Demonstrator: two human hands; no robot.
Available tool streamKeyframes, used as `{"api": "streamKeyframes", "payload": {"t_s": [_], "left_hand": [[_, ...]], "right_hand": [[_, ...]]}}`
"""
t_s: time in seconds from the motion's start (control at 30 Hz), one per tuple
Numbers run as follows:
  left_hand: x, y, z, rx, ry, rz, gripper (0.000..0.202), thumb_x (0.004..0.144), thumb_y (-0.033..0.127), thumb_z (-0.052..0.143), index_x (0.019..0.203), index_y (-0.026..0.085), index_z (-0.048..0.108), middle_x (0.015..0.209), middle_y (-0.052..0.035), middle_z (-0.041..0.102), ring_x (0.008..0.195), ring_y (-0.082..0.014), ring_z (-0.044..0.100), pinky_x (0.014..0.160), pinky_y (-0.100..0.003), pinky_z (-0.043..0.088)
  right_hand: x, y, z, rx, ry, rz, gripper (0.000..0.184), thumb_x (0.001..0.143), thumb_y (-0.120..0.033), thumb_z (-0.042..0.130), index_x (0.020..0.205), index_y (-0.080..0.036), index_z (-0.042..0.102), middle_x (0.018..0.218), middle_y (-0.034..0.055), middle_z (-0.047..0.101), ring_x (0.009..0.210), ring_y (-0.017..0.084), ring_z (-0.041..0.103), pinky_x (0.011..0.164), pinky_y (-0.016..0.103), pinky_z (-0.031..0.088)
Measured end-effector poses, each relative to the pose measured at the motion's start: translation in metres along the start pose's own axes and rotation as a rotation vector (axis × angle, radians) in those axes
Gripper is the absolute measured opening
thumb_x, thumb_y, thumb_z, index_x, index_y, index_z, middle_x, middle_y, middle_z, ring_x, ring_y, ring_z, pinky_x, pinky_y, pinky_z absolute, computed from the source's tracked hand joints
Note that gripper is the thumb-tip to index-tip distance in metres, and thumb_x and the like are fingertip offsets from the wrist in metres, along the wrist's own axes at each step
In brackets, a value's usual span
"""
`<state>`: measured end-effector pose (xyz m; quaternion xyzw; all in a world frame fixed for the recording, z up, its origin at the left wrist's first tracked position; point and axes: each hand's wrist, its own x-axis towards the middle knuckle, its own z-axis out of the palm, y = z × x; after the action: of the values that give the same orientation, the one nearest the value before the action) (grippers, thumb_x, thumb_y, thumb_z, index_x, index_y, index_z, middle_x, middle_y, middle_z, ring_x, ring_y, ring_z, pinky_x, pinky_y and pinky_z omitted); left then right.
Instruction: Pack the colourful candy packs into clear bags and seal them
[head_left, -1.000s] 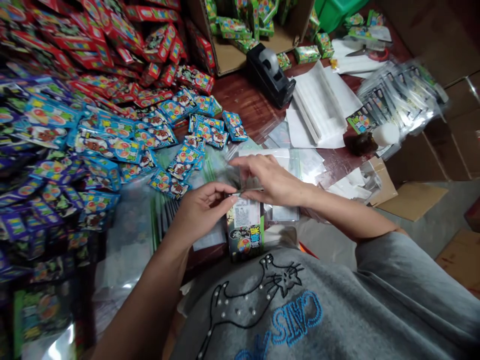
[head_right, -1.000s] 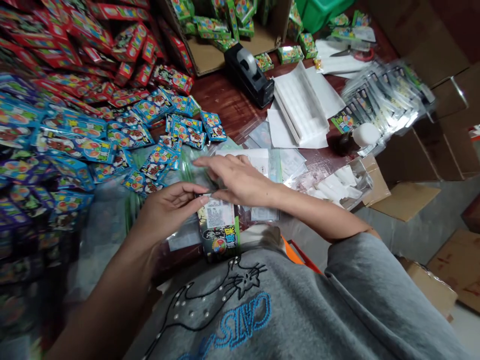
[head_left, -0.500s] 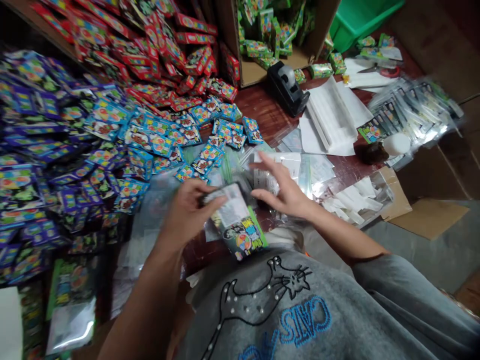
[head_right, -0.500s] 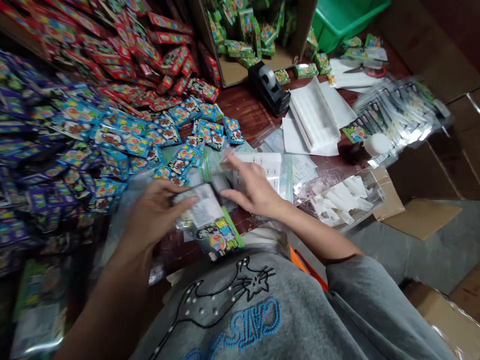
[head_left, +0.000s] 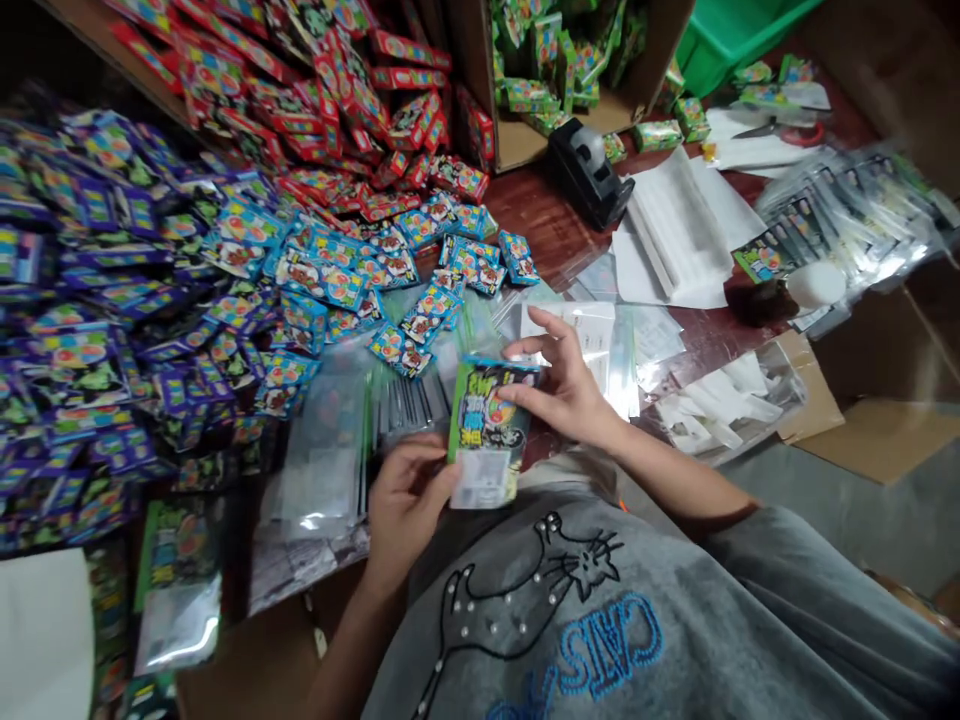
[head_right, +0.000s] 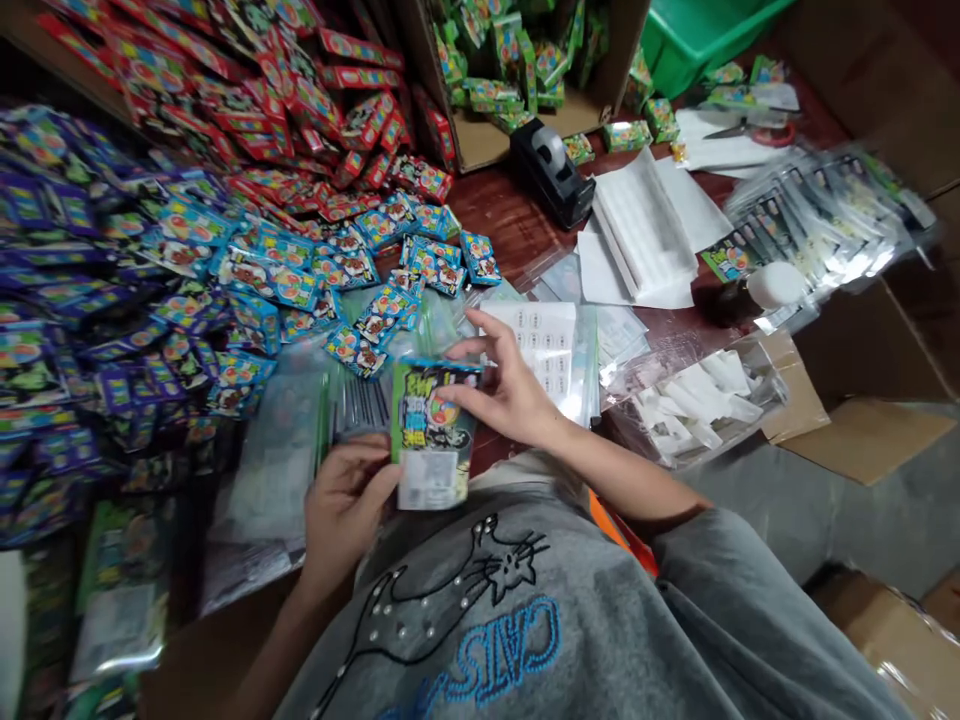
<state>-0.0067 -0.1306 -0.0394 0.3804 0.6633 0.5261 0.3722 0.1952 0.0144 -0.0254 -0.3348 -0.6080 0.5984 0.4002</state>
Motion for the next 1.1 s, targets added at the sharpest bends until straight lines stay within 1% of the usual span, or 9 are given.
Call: {"api": "streamKeyframes", "payload": {"t_s": [0.07, 0.13, 0.2, 0.33, 0.5, 0.63, 0.7, 0.93, 1.1], "left_hand": [[0.009, 0.004, 0.007, -0.008, -0.057, 0.037, 0.050, 0.084, 0.044, 0.091, 0.123, 0.025, 0.065, 0.115, -0.0062, 0.078, 0.101, -0.0199, 0.080, 0.092, -0.033, 0.066], [0.018, 0.009, 0.014, -0.053, -0.105, 0.032, 0.066, 0.088, 0.043, 0.087, 0.144, 0.028, 0.055, 0.125, -0.0087, 0.077, 0.100, -0.0199, 0.081, 0.090, -0.035, 0.068], [0.024, 0.011, 0.019, -0.081, -0.201, -0.003, 0.068, 0.091, 0.044, 0.084, 0.149, 0.028, 0.052, 0.130, -0.0110, 0.076, 0.100, -0.0204, 0.081, 0.088, -0.035, 0.068], [0.031, 0.006, 0.013, -0.027, -0.271, -0.040, 0.049, 0.093, 0.045, 0.080, 0.134, 0.026, 0.063, 0.126, -0.0095, 0.077, 0.102, -0.0205, 0.080, 0.087, -0.033, 0.067], [0.044, 0.003, 0.012, 0.060, -0.198, 0.063, 0.022, 0.098, 0.045, 0.074, 0.104, 0.024, 0.071, 0.132, -0.0091, 0.077, 0.126, -0.0237, 0.073, 0.111, -0.041, 0.059], [0.050, 0.007, 0.022, -0.071, -0.067, 0.040, 0.031, 0.088, 0.040, 0.085, 0.109, 0.026, 0.066, 0.107, -0.0031, 0.082, 0.109, -0.0209, 0.079, 0.103, -0.038, 0.062], [0.052, 0.009, 0.023, -0.091, -0.081, 0.010, 0.035, 0.085, 0.038, 0.087, 0.111, 0.026, 0.068, 0.105, -0.0024, 0.082, 0.104, -0.0199, 0.079, 0.100, -0.037, 0.062], [0.055, 0.032, 0.023, -0.007, -0.215, -0.093, 0.023, 0.085, 0.042, 0.085, 0.090, 0.023, 0.074, 0.115, -0.0055, 0.084, 0.108, -0.0220, 0.079, 0.099, -0.038, 0.063], [0.069, 0.046, 0.026, -0.003, -0.228, -0.146, 0.017, 0.083, 0.039, 0.086, 0.089, 0.024, 0.078, 0.095, -0.0032, 0.084, 0.089, -0.0201, 0.078, 0.087, -0.034, 0.065]], "right_hand": [[-0.002, 0.006, 0.005, -0.079, -0.054, -0.015, 0.097, 0.091, -0.061, 0.085, 0.165, -0.038, 0.026, 0.143, 0.0098, 0.058, 0.099, 0.021, 0.068, 0.078, 0.037, 0.067], [-0.010, 0.018, 0.013, -0.169, 0.032, 0.008, 0.095, 0.096, -0.057, 0.081, 0.166, -0.036, 0.021, 0.150, 0.0134, 0.051, 0.104, 0.022, 0.067, 0.079, 0.037, 0.067], [-0.020, 0.030, 0.020, -0.215, 0.138, 0.047, 0.087, 0.103, -0.048, 0.072, 0.165, -0.035, 0.013, 0.148, 0.0140, 0.050, 0.107, 0.021, 0.068, 0.081, 0.037, 0.067], [-0.031, 0.040, 0.020, -0.185, 0.083, 0.056, 0.071, 0.107, -0.036, 0.066, 0.162, -0.032, 0.021, 0.134, 0.0102, 0.058, 0.109, 0.021, 0.068, 0.083, 0.035, 0.065], [-0.017, 0.033, -0.006, -0.205, -0.140, -0.059, 0.057, 0.108, -0.042, 0.062, 0.159, -0.026, 0.039, 0.114, 0.0054, 0.063, 0.102, 0.020, 0.067, 0.096, 0.041, 0.063], [-0.006, 0.027, -0.020, -0.293, -0.175, -0.078, 0.083, 0.108, -0.043, 0.063, 0.175, -0.025, 0.018, 0.133, 0.0121, 0.063, 0.125, 0.024, 0.065, 0.113, 0.047, 0.058], [-0.003, 0.023, -0.022, -0.279, -0.235, -0.054, 0.089, 0.109, -0.041, 0.061, 0.178, -0.025, 0.007, 0.132, 0.0119, 0.066, 0.125, 0.024, 0.066, 0.116, 0.047, 0.056], [-0.001, 0.005, -0.021, -0.132, -0.224, 0.030, 0.083, 0.105, -0.042, 0.070, 0.173, -0.026, 0.025, 0.103, 0.0025, 0.068, 0.092, 0.018, 0.068, 0.088, 0.036, 0.063], [0.008, -0.005, -0.017, -0.105, -0.202, 0.091, 0.093, 0.104, -0.034, 0.070, 0.175, -0.027, 0.011, 0.104, 0.0019, 0.070, 0.083, 0.016, 0.069, 0.080, 0.034, 0.065]]}}
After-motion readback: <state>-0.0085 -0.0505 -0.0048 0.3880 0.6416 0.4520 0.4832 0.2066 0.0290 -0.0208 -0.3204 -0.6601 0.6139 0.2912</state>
